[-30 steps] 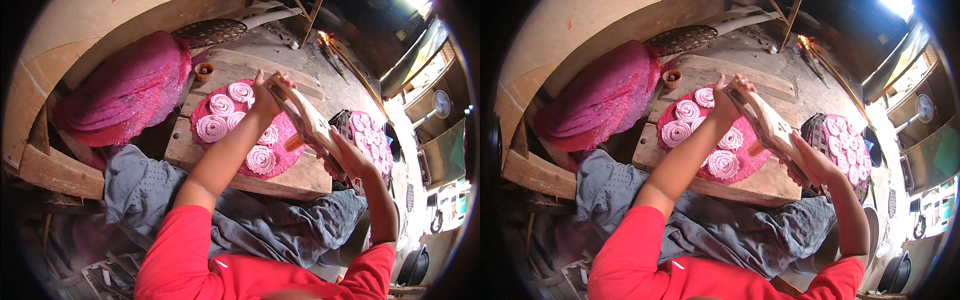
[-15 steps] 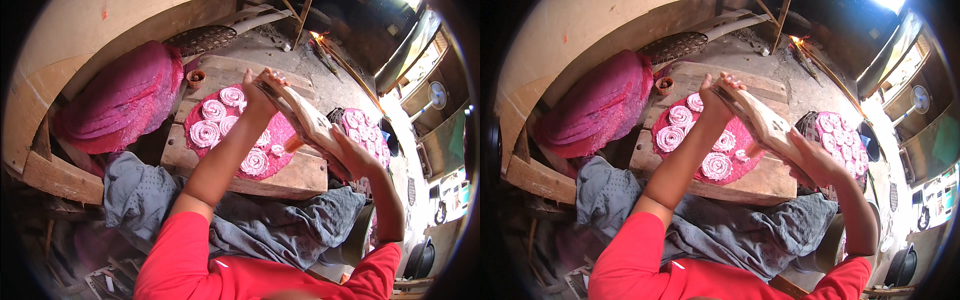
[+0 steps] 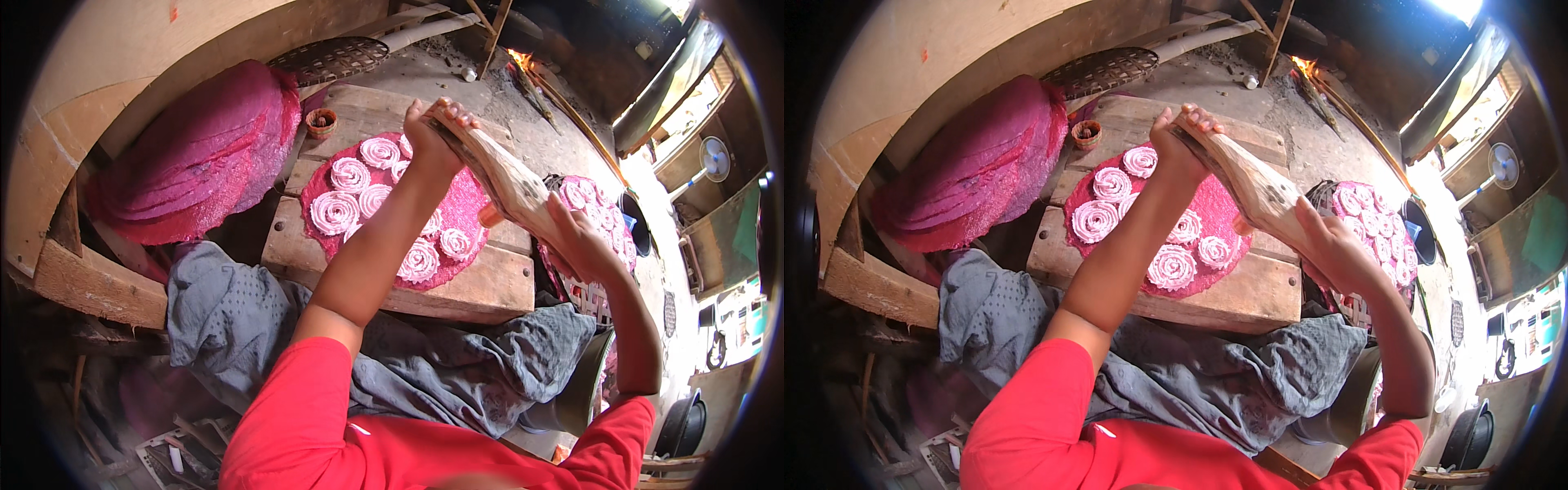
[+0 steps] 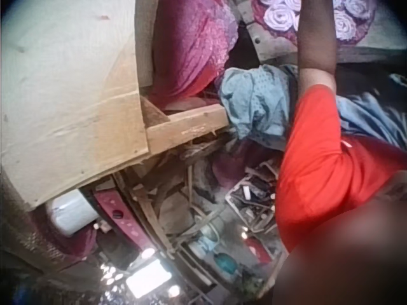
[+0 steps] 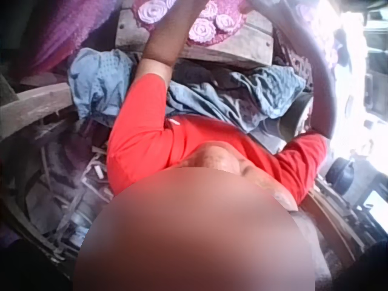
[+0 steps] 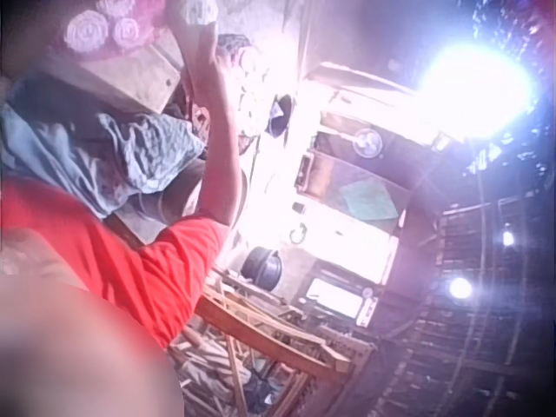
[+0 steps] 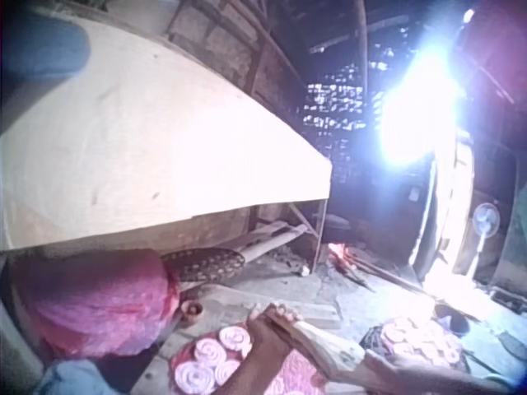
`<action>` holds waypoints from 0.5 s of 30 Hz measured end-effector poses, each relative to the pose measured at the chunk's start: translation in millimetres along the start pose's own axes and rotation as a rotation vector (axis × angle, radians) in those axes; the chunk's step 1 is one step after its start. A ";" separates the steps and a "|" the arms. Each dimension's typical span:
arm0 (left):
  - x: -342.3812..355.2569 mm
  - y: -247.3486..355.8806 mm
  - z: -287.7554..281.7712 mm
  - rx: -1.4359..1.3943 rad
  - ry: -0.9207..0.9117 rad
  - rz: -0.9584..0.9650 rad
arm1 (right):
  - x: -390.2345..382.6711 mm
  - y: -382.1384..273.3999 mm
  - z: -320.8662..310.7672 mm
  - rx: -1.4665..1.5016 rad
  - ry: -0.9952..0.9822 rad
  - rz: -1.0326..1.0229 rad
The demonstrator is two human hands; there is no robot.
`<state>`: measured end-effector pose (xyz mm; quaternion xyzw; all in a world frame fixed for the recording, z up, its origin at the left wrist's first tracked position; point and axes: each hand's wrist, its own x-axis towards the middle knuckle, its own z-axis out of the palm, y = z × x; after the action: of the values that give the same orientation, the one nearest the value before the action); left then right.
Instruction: The person scoops pink dough from a metal bowl, places it on a wooden board, and uses a wooden tool to roll and shape the dough into rose-like spirals. The finished rolls are arranged on a woven tray.
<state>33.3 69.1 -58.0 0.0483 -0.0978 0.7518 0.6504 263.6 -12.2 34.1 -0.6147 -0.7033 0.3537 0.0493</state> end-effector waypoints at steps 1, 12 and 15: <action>3.6 3.7 0.1 0.036 0.019 0.005 | 4.7 -0.3 4.7 0.023 -0.009 -0.022; -20.6 10.0 -22.2 0.030 0.303 -0.002 | 1.8 24.5 29.9 0.127 -0.171 0.059; -18.3 -1.5 -33.8 0.009 0.308 -0.070 | 0.7 32.6 28.1 0.134 -0.193 0.079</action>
<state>39.3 58.7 -94.6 -0.0614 0.0082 0.7275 0.6833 276.3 -24.0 -5.3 -0.6002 -0.6548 0.4592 0.0085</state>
